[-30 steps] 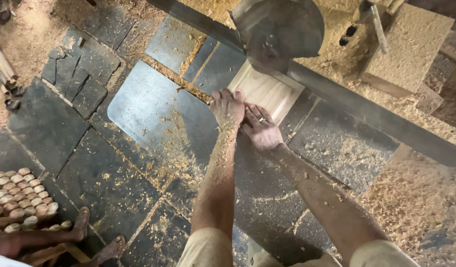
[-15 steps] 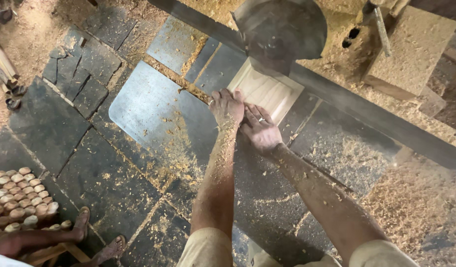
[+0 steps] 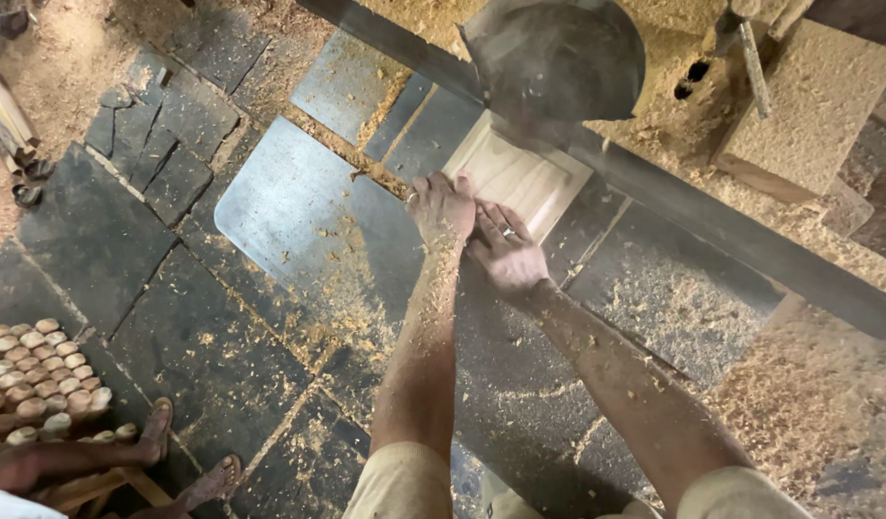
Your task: The person uses a circular saw to cut a rectangular wooden board. They guide the board through the saw multiple times, flipping it over to cut different edges. After cutting, they stack the finished pieces with other boards.
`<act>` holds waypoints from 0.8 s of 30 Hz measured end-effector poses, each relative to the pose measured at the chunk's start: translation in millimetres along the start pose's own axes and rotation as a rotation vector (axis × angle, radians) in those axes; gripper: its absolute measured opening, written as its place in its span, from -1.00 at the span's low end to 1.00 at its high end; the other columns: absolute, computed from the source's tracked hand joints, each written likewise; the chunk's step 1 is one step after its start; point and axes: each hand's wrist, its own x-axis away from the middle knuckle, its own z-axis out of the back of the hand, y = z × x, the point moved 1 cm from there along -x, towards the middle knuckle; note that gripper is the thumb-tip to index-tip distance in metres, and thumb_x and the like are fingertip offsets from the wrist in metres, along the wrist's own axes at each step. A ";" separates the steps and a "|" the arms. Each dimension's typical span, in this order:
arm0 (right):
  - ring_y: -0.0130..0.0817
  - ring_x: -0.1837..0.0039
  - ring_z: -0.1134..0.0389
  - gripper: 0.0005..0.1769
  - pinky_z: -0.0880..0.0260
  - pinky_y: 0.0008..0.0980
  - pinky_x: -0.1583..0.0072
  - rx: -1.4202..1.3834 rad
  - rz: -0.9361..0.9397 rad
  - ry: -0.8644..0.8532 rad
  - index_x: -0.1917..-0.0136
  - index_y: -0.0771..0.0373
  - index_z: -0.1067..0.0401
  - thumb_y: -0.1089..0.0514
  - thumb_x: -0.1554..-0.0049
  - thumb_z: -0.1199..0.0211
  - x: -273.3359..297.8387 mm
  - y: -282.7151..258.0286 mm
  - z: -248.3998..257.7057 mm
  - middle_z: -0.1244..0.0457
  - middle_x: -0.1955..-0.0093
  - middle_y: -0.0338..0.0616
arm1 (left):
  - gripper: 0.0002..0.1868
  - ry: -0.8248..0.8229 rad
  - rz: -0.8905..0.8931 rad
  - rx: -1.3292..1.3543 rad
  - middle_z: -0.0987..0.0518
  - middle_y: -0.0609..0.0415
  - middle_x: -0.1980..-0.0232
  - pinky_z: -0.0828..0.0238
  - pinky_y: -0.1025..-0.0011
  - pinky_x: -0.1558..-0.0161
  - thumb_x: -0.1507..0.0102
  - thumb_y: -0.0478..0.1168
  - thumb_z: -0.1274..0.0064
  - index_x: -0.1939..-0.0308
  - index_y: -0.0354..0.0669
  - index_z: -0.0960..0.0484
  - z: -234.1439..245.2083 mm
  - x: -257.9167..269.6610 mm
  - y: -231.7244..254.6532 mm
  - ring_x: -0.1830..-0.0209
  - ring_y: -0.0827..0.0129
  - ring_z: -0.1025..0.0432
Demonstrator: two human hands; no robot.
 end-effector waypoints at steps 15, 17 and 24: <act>0.01 -0.56 -0.17 -0.80 -0.12 0.03 -0.55 0.004 0.001 0.000 0.01 0.23 -0.54 0.11 -0.13 -0.26 -1.8 3.2 -11.9 -0.20 -0.48 0.23 | -0.42 0.057 0.006 -0.048 -0.46 -0.31 -0.14 -0.18 -0.17 -0.25 -0.36 0.17 0.17 -0.02 -0.33 -0.56 -5.0 -6.3 -5.6 -0.23 -0.25 -0.32; 0.01 -0.54 -0.19 -0.74 -0.13 0.03 -0.53 0.024 0.013 0.006 -0.04 0.23 -0.56 0.11 -0.11 -0.26 -0.7 3.3 -14.7 -0.21 -0.46 0.21 | -0.42 0.046 0.019 -0.029 -0.46 -0.29 -0.16 -0.18 -0.16 -0.28 -0.36 0.18 0.17 -0.03 -0.32 -0.56 -3.4 -6.0 -5.2 -0.25 -0.23 -0.32; 0.04 -0.51 -0.23 -0.82 -0.19 0.05 -0.52 0.069 0.011 0.036 0.06 0.22 -0.55 0.08 -0.14 -0.28 -6.2 5.1 -25.1 -0.25 -0.43 0.24 | -0.42 -0.004 0.025 -0.010 -0.43 -0.35 -0.19 -0.14 -0.16 -0.31 -0.39 0.15 0.20 -0.08 -0.34 -0.54 3.5 -10.5 -4.2 -0.28 -0.25 -0.30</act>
